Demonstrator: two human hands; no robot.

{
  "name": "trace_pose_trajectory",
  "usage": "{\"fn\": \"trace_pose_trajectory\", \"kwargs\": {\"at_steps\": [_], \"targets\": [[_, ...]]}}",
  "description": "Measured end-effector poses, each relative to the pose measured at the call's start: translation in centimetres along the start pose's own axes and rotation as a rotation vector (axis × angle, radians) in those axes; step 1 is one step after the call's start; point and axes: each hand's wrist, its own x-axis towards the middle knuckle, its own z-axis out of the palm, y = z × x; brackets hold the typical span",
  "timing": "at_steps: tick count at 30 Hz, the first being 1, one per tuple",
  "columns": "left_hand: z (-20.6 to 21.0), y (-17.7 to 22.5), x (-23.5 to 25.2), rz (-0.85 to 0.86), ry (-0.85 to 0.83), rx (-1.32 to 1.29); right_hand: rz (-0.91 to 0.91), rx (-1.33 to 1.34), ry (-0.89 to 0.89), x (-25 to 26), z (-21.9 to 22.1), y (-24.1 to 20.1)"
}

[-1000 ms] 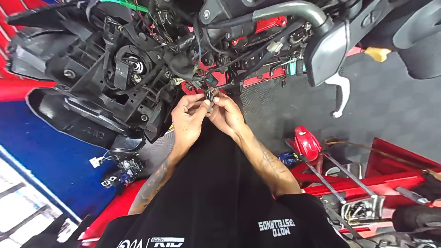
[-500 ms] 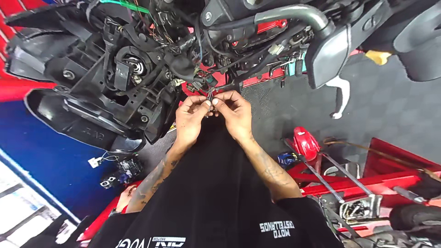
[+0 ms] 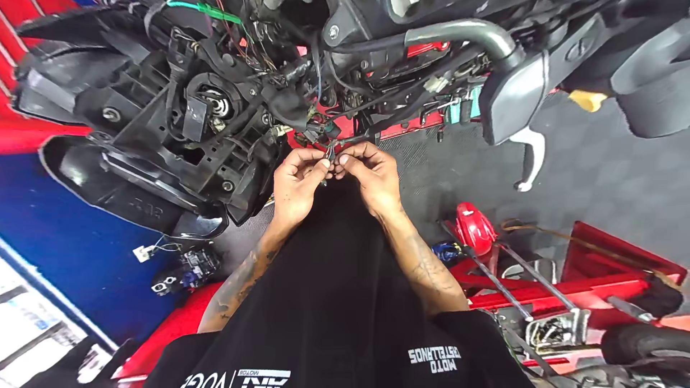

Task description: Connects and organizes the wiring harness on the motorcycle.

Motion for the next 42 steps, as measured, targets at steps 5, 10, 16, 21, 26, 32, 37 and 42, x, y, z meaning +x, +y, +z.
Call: {"fn": "trace_pose_trajectory", "kwargs": {"at_steps": [5,10,16,21,26,32,37,42], "targets": [[-0.1,-0.1,0.3,-0.049,-0.020,-0.014,0.067,-0.109,-0.003,0.4,0.7,-0.7],[-0.5,-0.2,0.5,-0.101,-0.038,-0.074,0.068,0.002,-0.039,0.5,0.4,-0.3],[0.6,-0.1,0.2,0.032,0.080,0.082,-0.069,-0.151,0.067,0.2,0.8,-0.1],[1.2,-0.2,0.1,0.054,0.115,0.068,-0.174,-0.090,0.088,0.1,1.0,0.8],[1.4,-0.5,0.1,0.041,0.118,0.058,-0.321,-0.260,0.086,0.2,0.7,1.4],[1.3,-0.6,0.2,0.031,0.131,0.045,-0.305,-0.296,0.047,0.3,0.1,1.3],[1.2,-0.7,0.1,0.044,0.128,0.030,-0.454,-0.434,0.087,0.4,0.4,1.1],[1.1,-0.8,-0.1,0.053,0.123,0.032,-0.438,-0.501,0.083,0.5,0.5,0.7]]}}
